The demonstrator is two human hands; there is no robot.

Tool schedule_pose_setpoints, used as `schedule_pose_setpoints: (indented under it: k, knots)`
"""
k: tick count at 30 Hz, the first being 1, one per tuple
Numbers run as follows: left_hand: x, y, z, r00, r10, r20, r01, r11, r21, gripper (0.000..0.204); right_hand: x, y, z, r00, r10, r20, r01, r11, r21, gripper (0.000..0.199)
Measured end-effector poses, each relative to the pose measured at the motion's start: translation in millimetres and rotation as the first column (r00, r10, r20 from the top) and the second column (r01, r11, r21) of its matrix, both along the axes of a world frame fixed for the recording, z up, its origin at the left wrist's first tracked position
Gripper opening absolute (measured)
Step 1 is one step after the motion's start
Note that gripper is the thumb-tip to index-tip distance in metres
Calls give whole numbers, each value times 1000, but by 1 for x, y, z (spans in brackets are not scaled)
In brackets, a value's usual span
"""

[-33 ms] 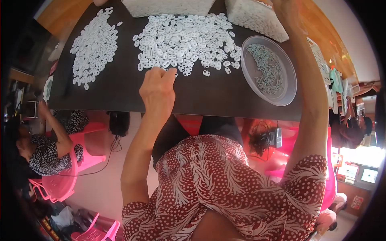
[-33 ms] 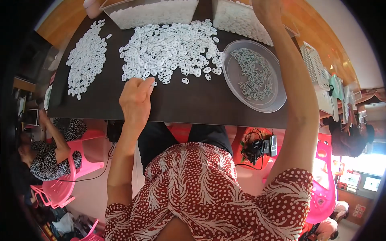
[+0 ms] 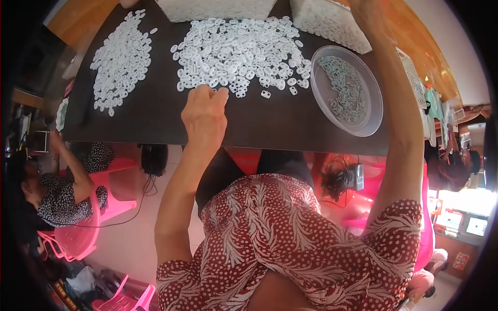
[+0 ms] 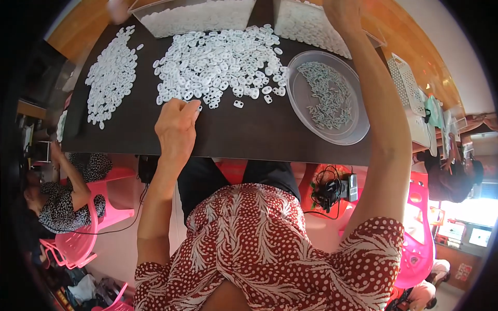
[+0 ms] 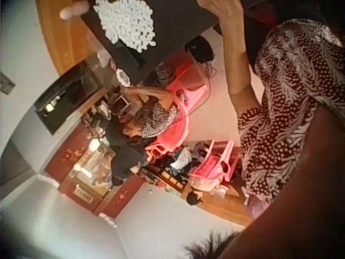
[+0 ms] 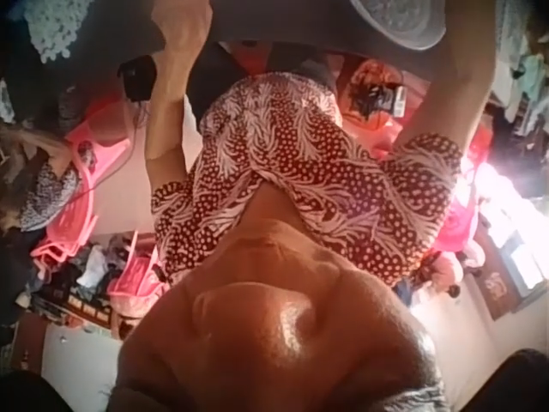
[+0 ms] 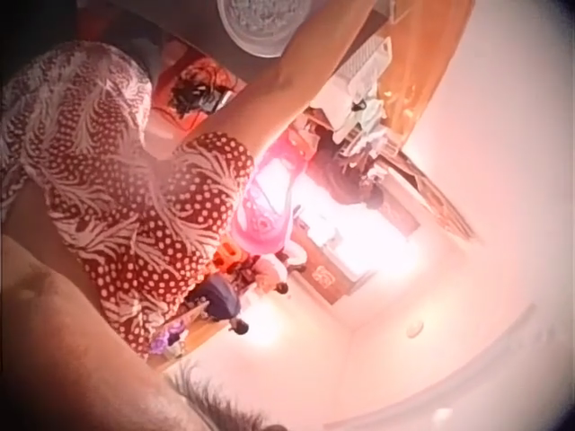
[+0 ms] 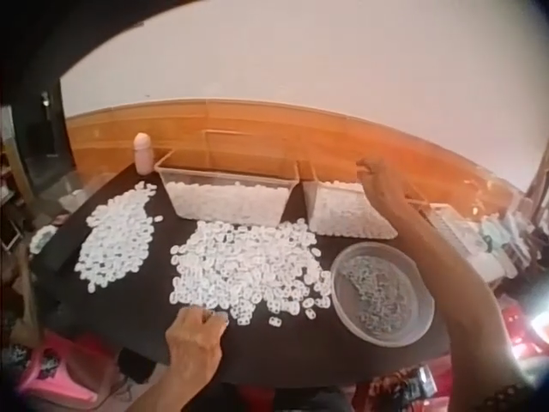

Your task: Manual assembly of small white plastic components by inserting small metal rings into them at a workbench.

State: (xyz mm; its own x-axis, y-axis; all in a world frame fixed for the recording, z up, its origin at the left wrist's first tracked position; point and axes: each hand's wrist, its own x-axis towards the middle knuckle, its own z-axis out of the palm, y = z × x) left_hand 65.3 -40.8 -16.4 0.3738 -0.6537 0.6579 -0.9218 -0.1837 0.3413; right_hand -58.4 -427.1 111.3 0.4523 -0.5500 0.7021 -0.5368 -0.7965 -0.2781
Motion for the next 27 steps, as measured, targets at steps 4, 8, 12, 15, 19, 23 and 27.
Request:
schedule_pose_setpoints:
  k: [4,8,12,15,19,23,27]
  knots:
    - [3,-2,4,997,-15,81,8,996,92,13,2,21,-11,992,86,89,-76,991,-110,24]
    - [1,-3,5,968,-39,246,1,989,151,12,-18,84,-5,983,184,12,-179,970,-164,24]
    - [-3,3,5,992,-19,122,8,996,89,8,-25,141,-27,910,414,-23,-413,899,-148,8]
    - [-17,9,16,727,-78,-682,42,997,-69,2,-36,183,-49,871,490,-37,-479,863,160,7]
    - [-25,13,32,74,-283,-956,21,959,-282,13,-39,228,-66,817,571,77,-552,738,389,9]
    - [-33,16,32,-76,-367,-927,10,929,-369,12,-40,243,-65,800,595,84,-565,698,440,9]
    - [-34,21,25,-83,-349,-933,-39,937,-347,11,-54,218,-62,872,487,46,-472,814,339,9]
